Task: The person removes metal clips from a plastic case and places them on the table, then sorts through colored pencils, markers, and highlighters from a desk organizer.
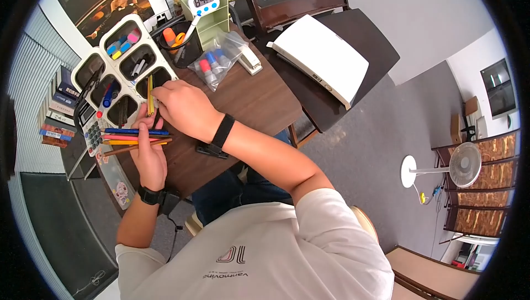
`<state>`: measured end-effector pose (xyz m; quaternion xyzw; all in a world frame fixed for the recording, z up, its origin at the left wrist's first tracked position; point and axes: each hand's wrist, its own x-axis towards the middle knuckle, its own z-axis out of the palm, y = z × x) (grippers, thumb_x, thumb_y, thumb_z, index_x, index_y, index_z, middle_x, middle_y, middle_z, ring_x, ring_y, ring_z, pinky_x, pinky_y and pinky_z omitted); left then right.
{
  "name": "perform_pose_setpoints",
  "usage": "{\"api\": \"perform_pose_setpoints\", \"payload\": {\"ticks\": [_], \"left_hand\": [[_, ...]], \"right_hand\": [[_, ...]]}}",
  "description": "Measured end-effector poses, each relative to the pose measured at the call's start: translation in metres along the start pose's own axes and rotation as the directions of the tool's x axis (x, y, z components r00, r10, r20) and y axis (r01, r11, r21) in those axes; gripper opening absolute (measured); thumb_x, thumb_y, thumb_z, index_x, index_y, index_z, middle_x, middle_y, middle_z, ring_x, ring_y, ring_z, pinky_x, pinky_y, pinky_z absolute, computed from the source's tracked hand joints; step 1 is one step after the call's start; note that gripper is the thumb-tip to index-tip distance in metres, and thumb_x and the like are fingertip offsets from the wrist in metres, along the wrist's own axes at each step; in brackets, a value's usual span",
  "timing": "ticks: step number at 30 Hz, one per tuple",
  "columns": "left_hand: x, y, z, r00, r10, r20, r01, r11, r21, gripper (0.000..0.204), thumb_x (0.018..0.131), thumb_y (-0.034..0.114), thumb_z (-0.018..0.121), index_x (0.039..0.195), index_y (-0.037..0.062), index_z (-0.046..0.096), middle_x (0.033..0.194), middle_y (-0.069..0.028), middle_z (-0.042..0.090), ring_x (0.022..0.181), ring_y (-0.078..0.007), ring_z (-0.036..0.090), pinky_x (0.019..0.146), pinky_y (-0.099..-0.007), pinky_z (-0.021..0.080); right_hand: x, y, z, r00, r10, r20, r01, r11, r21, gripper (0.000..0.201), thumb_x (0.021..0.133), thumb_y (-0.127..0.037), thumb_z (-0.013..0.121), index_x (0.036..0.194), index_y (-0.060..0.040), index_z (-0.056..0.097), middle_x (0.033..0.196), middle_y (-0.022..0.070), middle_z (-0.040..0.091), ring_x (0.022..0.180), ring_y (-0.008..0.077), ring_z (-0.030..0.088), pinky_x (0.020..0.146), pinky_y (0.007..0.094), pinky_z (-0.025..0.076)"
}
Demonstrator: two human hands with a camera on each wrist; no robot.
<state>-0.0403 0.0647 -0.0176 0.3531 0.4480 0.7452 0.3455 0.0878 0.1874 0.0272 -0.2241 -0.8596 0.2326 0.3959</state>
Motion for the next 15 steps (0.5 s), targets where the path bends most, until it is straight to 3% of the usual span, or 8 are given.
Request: {"api": "perform_pose_setpoints", "payload": {"ticks": [5, 9, 11, 15], "left_hand": [[-0.0031, 0.0036, 0.0059, 1.000, -0.012, 0.019, 0.014, 0.996, -0.083, 0.022, 0.114, 0.010, 0.043, 0.123, -0.0009, 0.060, 0.167, -0.0195, 0.037, 0.142, -0.0257, 0.051, 0.119, -0.0467, 0.044], [-0.0018, 0.0017, 0.0004, 0.997, 0.012, 0.071, -0.006, 0.996, -0.089, 0.022, 0.114, 0.010, 0.044, 0.124, -0.0009, 0.061, 0.168, -0.0197, 0.036, 0.142, -0.0255, 0.051, 0.120, -0.0462, 0.043], [-0.0016, 0.0023, 0.0013, 0.996, 0.011, 0.087, -0.010, 1.000, -0.018, 0.030, 0.115, 0.015, 0.041, 0.132, -0.0024, 0.059, 0.168, -0.0201, 0.037, 0.148, -0.0309, 0.047, 0.125, -0.0504, 0.038], [-0.0020, 0.0011, -0.0008, 0.996, 0.005, 0.094, -0.002, 1.000, -0.027, 0.031, 0.115, 0.015, 0.041, 0.132, -0.0028, 0.059, 0.168, -0.0206, 0.036, 0.148, -0.0312, 0.047, 0.124, -0.0505, 0.039]], "right_hand": [[-0.0023, 0.0054, 0.0066, 0.996, -0.086, -0.032, 0.088, 0.991, 0.101, 0.031, 0.087, -0.005, 0.068, 0.119, -0.0053, 0.072, 0.100, 0.0149, 0.071, 0.098, 0.0369, 0.069, 0.084, 0.0463, 0.058], [-0.0029, 0.0041, 0.0044, 0.999, -0.052, -0.003, 0.052, 0.996, 0.073, 0.032, 0.087, -0.004, 0.067, 0.119, -0.0057, 0.071, 0.103, 0.0145, 0.070, 0.098, 0.0365, 0.069, 0.083, 0.0458, 0.058], [-0.0041, 0.0030, 0.0028, 1.000, -0.015, 0.010, 0.014, 0.998, 0.067, 0.032, 0.087, -0.004, 0.067, 0.119, -0.0061, 0.071, 0.107, 0.0139, 0.069, 0.098, 0.0362, 0.069, 0.083, 0.0452, 0.058], [-0.0034, 0.0050, 0.0047, 0.999, -0.034, 0.024, 0.031, 0.996, 0.085, 0.033, 0.087, -0.004, 0.068, 0.119, -0.0065, 0.071, 0.110, 0.0134, 0.068, 0.098, 0.0362, 0.069, 0.082, 0.0449, 0.058]]}}
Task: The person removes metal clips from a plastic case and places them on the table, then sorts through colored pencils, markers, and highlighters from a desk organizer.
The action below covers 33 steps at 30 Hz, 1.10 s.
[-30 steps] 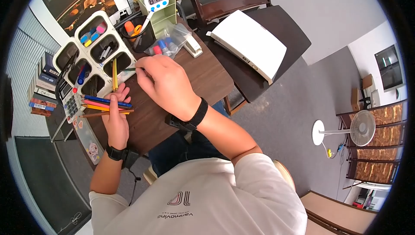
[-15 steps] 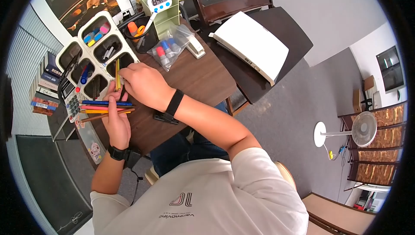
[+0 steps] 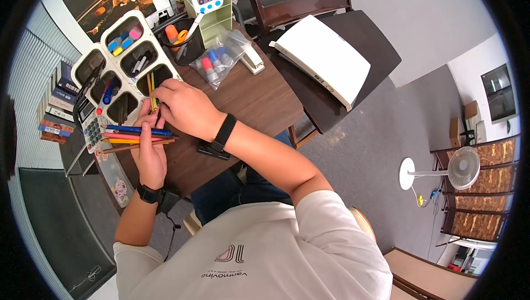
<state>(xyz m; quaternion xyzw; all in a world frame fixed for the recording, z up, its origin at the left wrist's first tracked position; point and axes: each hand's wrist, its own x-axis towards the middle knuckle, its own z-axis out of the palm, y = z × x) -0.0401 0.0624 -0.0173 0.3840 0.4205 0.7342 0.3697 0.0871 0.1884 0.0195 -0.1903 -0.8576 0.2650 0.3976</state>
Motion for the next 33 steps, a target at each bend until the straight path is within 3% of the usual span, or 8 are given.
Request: {"api": "perform_pose_setpoints", "payload": {"ticks": [9, 11, 14, 15, 22, 25, 29, 33], "left_hand": [[0.000, 0.003, 0.005, 1.000, 0.011, -0.017, -0.012, 1.000, -0.011, 0.028, 0.115, 0.015, 0.041, 0.126, -0.0012, 0.061, 0.166, -0.0190, 0.040, 0.144, -0.0277, 0.051, 0.121, -0.0484, 0.043], [-0.003, 0.006, 0.007, 0.991, 0.019, -0.135, -0.007, 0.996, 0.090, 0.023, 0.113, 0.016, 0.047, 0.118, -0.0007, 0.062, 0.146, -0.0147, 0.055, 0.125, -0.0201, 0.059, 0.104, -0.0378, 0.053], [-0.008, 0.002, -0.001, 0.982, 0.047, -0.182, -0.020, 0.989, 0.143, 0.022, 0.114, 0.018, 0.046, 0.113, 0.0021, 0.060, 0.124, -0.0105, 0.060, 0.111, -0.0201, 0.060, 0.100, -0.0379, 0.050], [-0.010, 0.004, 0.001, 0.991, 0.060, -0.121, -0.048, 0.994, 0.097, 0.022, 0.114, 0.020, 0.047, 0.110, 0.0020, 0.059, 0.112, -0.0073, 0.058, 0.102, -0.0173, 0.057, 0.096, -0.0347, 0.047], [-0.021, 0.015, 0.018, 0.990, -0.017, 0.140, -0.022, 0.961, 0.275, 0.022, 0.113, 0.015, 0.046, 0.114, 0.0001, 0.062, 0.113, -0.0076, 0.058, 0.103, -0.0155, 0.058, 0.096, -0.0321, 0.048], [-0.021, 0.015, 0.020, 0.986, -0.036, 0.164, -0.009, 0.964, 0.267, 0.021, 0.112, 0.015, 0.050, 0.119, -0.0002, 0.063, 0.113, -0.0072, 0.059, 0.105, -0.0146, 0.059, 0.097, -0.0314, 0.048], [-0.023, 0.014, 0.017, 0.982, -0.042, 0.184, -0.012, 0.959, 0.284, 0.018, 0.110, 0.012, 0.054, 0.120, 0.0001, 0.064, 0.119, -0.0087, 0.063, 0.110, -0.0142, 0.060, 0.097, -0.0298, 0.049], [-0.024, 0.024, 0.019, 0.977, -0.070, 0.200, -0.012, 0.925, 0.380, 0.016, 0.109, 0.010, 0.055, 0.118, 0.0003, 0.065, 0.112, -0.0080, 0.066, 0.102, -0.0142, 0.063, 0.093, -0.0293, 0.050]], "right_hand": [[-0.002, -0.011, -0.009, 0.999, 0.041, -0.009, -0.041, 0.998, 0.040, 0.028, 0.088, -0.005, 0.067, 0.116, -0.0069, 0.071, 0.109, 0.0135, 0.069, 0.097, 0.0372, 0.069, 0.081, 0.0456, 0.058], [-0.011, -0.020, -0.016, 0.993, 0.074, -0.091, -0.078, 0.996, -0.040, 0.020, 0.090, -0.010, 0.068, 0.109, -0.0063, 0.071, 0.102, 0.0140, 0.068, 0.095, 0.0376, 0.069, 0.079, 0.0458, 0.058], [-0.033, -0.031, -0.030, 0.978, 0.208, 0.026, -0.210, 0.973, 0.096, 0.018, 0.093, -0.014, 0.070, 0.108, -0.0048, 0.070, 0.103, 0.0154, 0.069, 0.095, 0.0382, 0.069, 0.081, 0.0459, 0.058], [-0.042, -0.033, -0.030, 0.979, 0.196, 0.059, -0.202, 0.969, 0.138, 0.022, 0.094, -0.019, 0.072, 0.110, -0.0036, 0.070, 0.104, 0.0168, 0.070, 0.098, 0.0391, 0.069, 0.084, 0.0462, 0.057], [-0.083, -0.034, -0.019, 0.992, 0.104, 0.073, -0.119, 0.964, 0.240, 0.021, 0.097, -0.014, 0.075, 0.115, -0.0017, 0.073, 0.103, 0.0146, 0.072, 0.091, 0.0320, 0.070, 0.081, 0.0410, 0.057], [-0.089, -0.040, -0.030, 0.968, 0.248, 0.024, -0.245, 0.931, 0.272, 0.017, 0.099, -0.009, 0.073, 0.115, -0.0023, 0.073, 0.098, 0.0123, 0.072, 0.083, 0.0262, 0.071, 0.073, 0.0349, 0.055], [-0.092, -0.043, -0.042, 0.934, 0.356, 0.044, -0.354, 0.899, 0.258, 0.014, 0.098, -0.008, 0.072, 0.110, -0.0031, 0.073, 0.098, 0.0120, 0.072, 0.088, 0.0275, 0.070, 0.078, 0.0366, 0.057], [-0.100, -0.033, -0.042, 0.912, 0.381, -0.153, -0.217, 0.764, 0.608, 0.019, 0.102, -0.002, 0.069, 0.121, -0.0007, 0.069, 0.104, 0.0072, 0.074, 0.092, 0.0122, 0.070, 0.081, 0.0269, 0.055]]}}
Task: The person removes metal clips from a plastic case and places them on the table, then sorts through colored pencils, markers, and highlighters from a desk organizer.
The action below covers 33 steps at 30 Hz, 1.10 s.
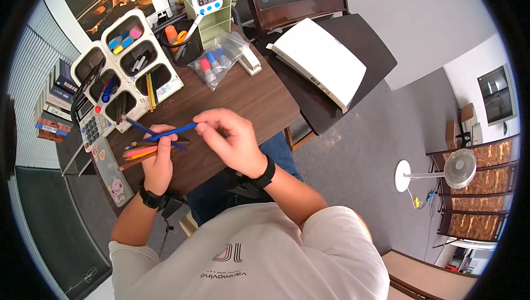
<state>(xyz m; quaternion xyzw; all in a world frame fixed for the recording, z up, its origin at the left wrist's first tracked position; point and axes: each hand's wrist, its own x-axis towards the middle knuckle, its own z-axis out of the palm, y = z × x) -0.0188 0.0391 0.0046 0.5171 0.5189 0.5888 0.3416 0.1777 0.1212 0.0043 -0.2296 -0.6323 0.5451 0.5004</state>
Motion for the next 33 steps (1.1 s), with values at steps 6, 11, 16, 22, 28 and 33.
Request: {"api": "perform_pose_setpoints", "payload": {"ticks": [6, 11, 16, 22, 28, 33], "left_hand": [[0.008, -0.003, 0.004, 0.955, 0.140, -0.261, -0.111, 0.986, 0.125, 0.019, 0.111, 0.013, 0.053, 0.118, 0.0012, 0.067, 0.105, -0.0060, 0.068, 0.095, -0.0140, 0.065, 0.088, -0.0288, 0.052], [0.009, -0.008, 0.001, 0.975, 0.004, -0.223, 0.019, 0.994, 0.104, 0.020, 0.110, 0.013, 0.054, 0.119, 0.0024, 0.068, 0.111, -0.0049, 0.068, 0.100, -0.0128, 0.064, 0.089, -0.0290, 0.051], [0.014, -0.015, -0.001, 0.974, -0.095, -0.204, 0.090, 0.995, -0.034, 0.019, 0.111, 0.011, 0.054, 0.118, -0.0002, 0.067, 0.116, -0.0043, 0.068, 0.104, -0.0133, 0.063, 0.094, -0.0289, 0.050], [0.016, -0.024, -0.007, 0.977, -0.069, -0.204, 0.053, 0.995, -0.082, 0.020, 0.111, 0.011, 0.053, 0.119, -0.0027, 0.065, 0.117, -0.0086, 0.068, 0.108, -0.0163, 0.064, 0.098, -0.0311, 0.050], [0.021, -0.028, 0.000, 0.944, -0.124, -0.305, 0.022, 0.948, -0.316, 0.019, 0.111, 0.010, 0.053, 0.116, -0.0015, 0.067, 0.114, -0.0080, 0.069, 0.104, -0.0165, 0.065, 0.097, -0.0320, 0.051], [0.017, -0.033, -0.007, 0.956, -0.131, -0.262, 0.049, 0.953, -0.298, 0.019, 0.111, 0.011, 0.053, 0.117, -0.0020, 0.067, 0.117, -0.0096, 0.069, 0.104, -0.0174, 0.065, 0.097, -0.0336, 0.051]], "right_hand": [[0.015, -0.020, -0.011, 0.945, -0.081, -0.316, 0.126, 0.984, 0.123, 0.016, 0.100, 0.001, 0.069, 0.116, -0.0010, 0.069, 0.095, 0.0051, 0.073, 0.087, 0.0111, 0.070, 0.078, 0.0267, 0.057], [0.051, -0.017, 0.005, 0.906, -0.422, 0.021, 0.345, 0.711, -0.613, 0.021, 0.089, 0.000, 0.079, 0.109, -0.0043, 0.074, 0.095, 0.0102, 0.074, 0.087, 0.0223, 0.073, 0.079, 0.0328, 0.058], [0.075, 0.003, 0.038, 0.902, -0.390, 0.184, 0.419, 0.689, -0.592, 0.023, 0.089, -0.004, 0.076, 0.111, -0.0033, 0.072, 0.098, 0.0168, 0.073, 0.088, 0.0384, 0.071, 0.079, 0.0446, 0.059], [0.078, 0.004, 0.054, 0.938, -0.255, 0.234, 0.346, 0.736, -0.582, 0.020, 0.090, -0.005, 0.070, 0.109, -0.0007, 0.068, 0.094, 0.0194, 0.070, 0.090, 0.0415, 0.070, 0.078, 0.0483, 0.057], [0.075, 0.010, 0.051, 0.947, -0.223, 0.231, 0.318, 0.753, -0.576, 0.022, 0.089, -0.002, 0.067, 0.111, -0.0009, 0.065, 0.092, 0.0198, 0.068, 0.090, 0.0414, 0.069, 0.078, 0.0493, 0.056], [0.068, 0.005, 0.046, 0.960, -0.191, 0.203, 0.273, 0.784, -0.557, 0.032, 0.090, 0.000, 0.065, 0.122, -0.0018, 0.065, 0.100, 0.0206, 0.071, 0.096, 0.0421, 0.070, 0.082, 0.0491, 0.057]]}}
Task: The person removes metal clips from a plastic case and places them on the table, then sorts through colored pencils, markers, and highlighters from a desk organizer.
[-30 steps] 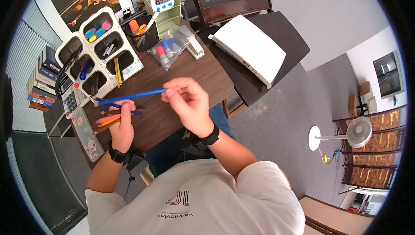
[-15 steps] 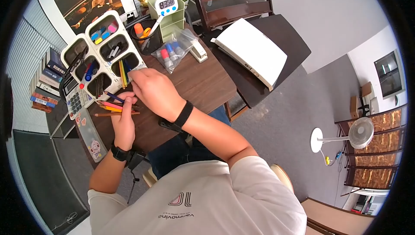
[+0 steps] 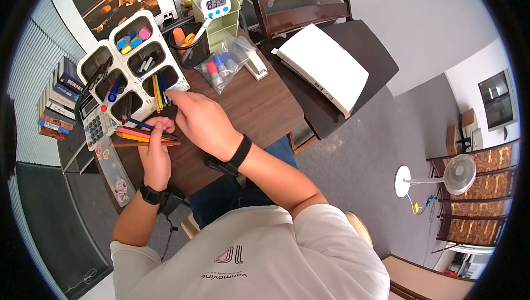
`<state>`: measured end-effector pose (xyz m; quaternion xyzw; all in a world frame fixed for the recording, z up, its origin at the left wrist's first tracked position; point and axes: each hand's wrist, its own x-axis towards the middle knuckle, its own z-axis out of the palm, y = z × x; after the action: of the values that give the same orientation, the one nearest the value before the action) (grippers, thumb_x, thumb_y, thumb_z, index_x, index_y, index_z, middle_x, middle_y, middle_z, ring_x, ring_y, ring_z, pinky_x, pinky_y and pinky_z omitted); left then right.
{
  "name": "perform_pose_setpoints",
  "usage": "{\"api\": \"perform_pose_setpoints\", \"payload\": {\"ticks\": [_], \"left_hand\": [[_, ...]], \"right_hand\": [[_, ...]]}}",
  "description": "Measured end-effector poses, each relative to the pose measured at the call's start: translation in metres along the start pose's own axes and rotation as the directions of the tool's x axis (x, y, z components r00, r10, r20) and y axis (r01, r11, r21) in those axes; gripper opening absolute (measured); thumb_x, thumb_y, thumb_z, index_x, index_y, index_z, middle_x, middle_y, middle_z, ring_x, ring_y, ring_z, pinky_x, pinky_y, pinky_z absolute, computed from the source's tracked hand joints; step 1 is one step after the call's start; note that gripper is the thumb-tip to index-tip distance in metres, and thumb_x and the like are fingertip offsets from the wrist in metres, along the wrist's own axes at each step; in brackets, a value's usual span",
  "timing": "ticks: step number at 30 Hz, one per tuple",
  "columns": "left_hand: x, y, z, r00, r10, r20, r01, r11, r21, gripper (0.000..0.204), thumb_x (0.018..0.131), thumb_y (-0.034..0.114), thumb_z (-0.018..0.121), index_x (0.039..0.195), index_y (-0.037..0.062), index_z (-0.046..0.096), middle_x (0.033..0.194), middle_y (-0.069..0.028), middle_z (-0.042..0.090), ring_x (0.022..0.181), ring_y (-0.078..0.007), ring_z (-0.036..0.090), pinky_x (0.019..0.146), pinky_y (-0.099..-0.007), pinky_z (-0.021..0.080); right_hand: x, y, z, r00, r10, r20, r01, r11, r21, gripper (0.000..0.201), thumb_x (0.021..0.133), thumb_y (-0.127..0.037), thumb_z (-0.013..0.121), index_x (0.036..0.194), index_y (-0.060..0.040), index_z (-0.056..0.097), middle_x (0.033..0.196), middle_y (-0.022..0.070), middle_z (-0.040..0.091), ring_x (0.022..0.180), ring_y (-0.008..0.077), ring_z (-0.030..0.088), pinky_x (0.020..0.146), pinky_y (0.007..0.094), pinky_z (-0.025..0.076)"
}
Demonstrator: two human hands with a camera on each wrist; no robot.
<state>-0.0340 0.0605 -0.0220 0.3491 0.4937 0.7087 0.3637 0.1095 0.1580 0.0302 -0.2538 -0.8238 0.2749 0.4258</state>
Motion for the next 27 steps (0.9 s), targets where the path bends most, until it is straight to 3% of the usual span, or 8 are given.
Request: {"api": "perform_pose_setpoints", "payload": {"ticks": [2, 8, 15, 17, 18, 20, 25, 27], "left_hand": [[0.000, -0.002, -0.002, 1.000, -0.005, 0.018, 0.005, 1.000, 0.015, 0.021, 0.111, 0.012, 0.053, 0.118, -0.0028, 0.066, 0.119, -0.0106, 0.069, 0.106, -0.0182, 0.065, 0.099, -0.0348, 0.051], [-0.002, 0.003, 0.003, 1.000, -0.006, 0.003, 0.006, 0.999, 0.033, 0.021, 0.111, 0.013, 0.053, 0.117, -0.0020, 0.067, 0.117, -0.0096, 0.069, 0.105, -0.0186, 0.064, 0.098, -0.0345, 0.051], [-0.004, 0.003, -0.002, 0.999, -0.013, 0.039, 0.010, 0.998, 0.059, 0.024, 0.112, 0.016, 0.050, 0.114, -0.0010, 0.066, 0.114, -0.0082, 0.068, 0.104, -0.0171, 0.064, 0.097, -0.0330, 0.050], [-0.006, 0.007, -0.002, 0.999, -0.014, 0.043, 0.012, 0.999, 0.042, 0.025, 0.113, 0.017, 0.049, 0.112, -0.0008, 0.066, 0.113, -0.0078, 0.068, 0.104, -0.0167, 0.063, 0.097, -0.0326, 0.050], [-0.009, 0.011, 0.001, 0.996, 0.046, 0.072, -0.051, 0.997, 0.065, 0.027, 0.113, 0.018, 0.047, 0.111, -0.0009, 0.067, 0.114, -0.0082, 0.067, 0.105, -0.0168, 0.063, 0.098, -0.0328, 0.050], [-0.012, 0.017, 0.005, 0.990, 0.099, 0.105, -0.108, 0.990, 0.086, 0.029, 0.114, 0.018, 0.045, 0.110, -0.0009, 0.067, 0.115, -0.0086, 0.066, 0.107, -0.0169, 0.062, 0.098, -0.0329, 0.050], [-0.013, 0.021, 0.007, 0.954, 0.140, 0.266, -0.199, 0.957, 0.210, 0.034, 0.115, 0.020, 0.043, 0.125, -0.0015, 0.066, 0.120, -0.0103, 0.065, 0.109, -0.0184, 0.063, 0.101, -0.0342, 0.050], [-0.015, 0.024, 0.009, 0.952, 0.104, 0.290, -0.167, 0.964, 0.205, 0.036, 0.115, 0.020, 0.043, 0.132, -0.0016, 0.066, 0.124, -0.0108, 0.066, 0.109, -0.0180, 0.063, 0.102, -0.0339, 0.050]], "right_hand": [[-0.004, 0.003, -0.001, 1.000, -0.003, -0.021, 0.003, 0.999, 0.033, 0.040, 0.090, 0.001, 0.063, 0.130, -0.0031, 0.064, 0.107, 0.0204, 0.073, 0.102, 0.0420, 0.070, 0.087, 0.0488, 0.057], [-0.008, 0.002, 0.002, 1.000, -0.011, 0.013, 0.010, 0.999, 0.045, 0.043, 0.089, 0.001, 0.063, 0.132, -0.0049, 0.063, 0.114, 0.0194, 0.072, 0.106, 0.0411, 0.069, 0.089, 0.0485, 0.058], [-0.013, 0.001, -0.009, 0.996, 0.091, 0.012, -0.092, 0.994, 0.052, 0.037, 0.090, -0.001, 0.064, 0.127, -0.0039, 0.066, 0.109, 0.0189, 0.073, 0.103, 0.0414, 0.069, 0.086, 0.0480, 0.057], [-0.021, 0.005, -0.016, 0.959, 0.178, 0.218, -0.197, 0.978, 0.069, 0.027, 0.095, -0.007, 0.068, 0.122, -0.0030, 0.071, 0.108, 0.0161, 0.073, 0.097, 0.0373, 0.071, 0.085, 0.0439, 0.058], [-0.025, 0.004, -0.015, 0.960, 0.177, 0.219, -0.196, 0.978, 0.069, 0.027, 0.095, -0.007, 0.068, 0.122, -0.0030, 0.071, 0.108, 0.0161, 0.073, 0.097, 0.0373, 0.071, 0.085, 0.0439, 0.058], [-0.038, 0.003, -0.013, 0.968, -0.014, 0.252, -0.046, 0.972, 0.231, 0.021, 0.100, -0.015, 0.070, 0.116, -0.0012, 0.073, 0.107, 0.0163, 0.073, 0.097, 0.0371, 0.070, 0.085, 0.0431, 0.057], [-0.054, 0.003, -0.022, 0.956, 0.082, 0.280, -0.151, 0.961, 0.232, 0.023, 0.101, -0.015, 0.071, 0.119, 0.0003, 0.073, 0.107, 0.0161, 0.074, 0.097, 0.0340, 0.071, 0.087, 0.0405, 0.056], [-0.056, 0.002, -0.030, 0.972, 0.182, 0.149, -0.221, 0.923, 0.315, 0.023, 0.100, -0.011, 0.072, 0.119, -0.0004, 0.074, 0.106, 0.0165, 0.074, 0.094, 0.0296, 0.073, 0.083, 0.0372, 0.057]]}}
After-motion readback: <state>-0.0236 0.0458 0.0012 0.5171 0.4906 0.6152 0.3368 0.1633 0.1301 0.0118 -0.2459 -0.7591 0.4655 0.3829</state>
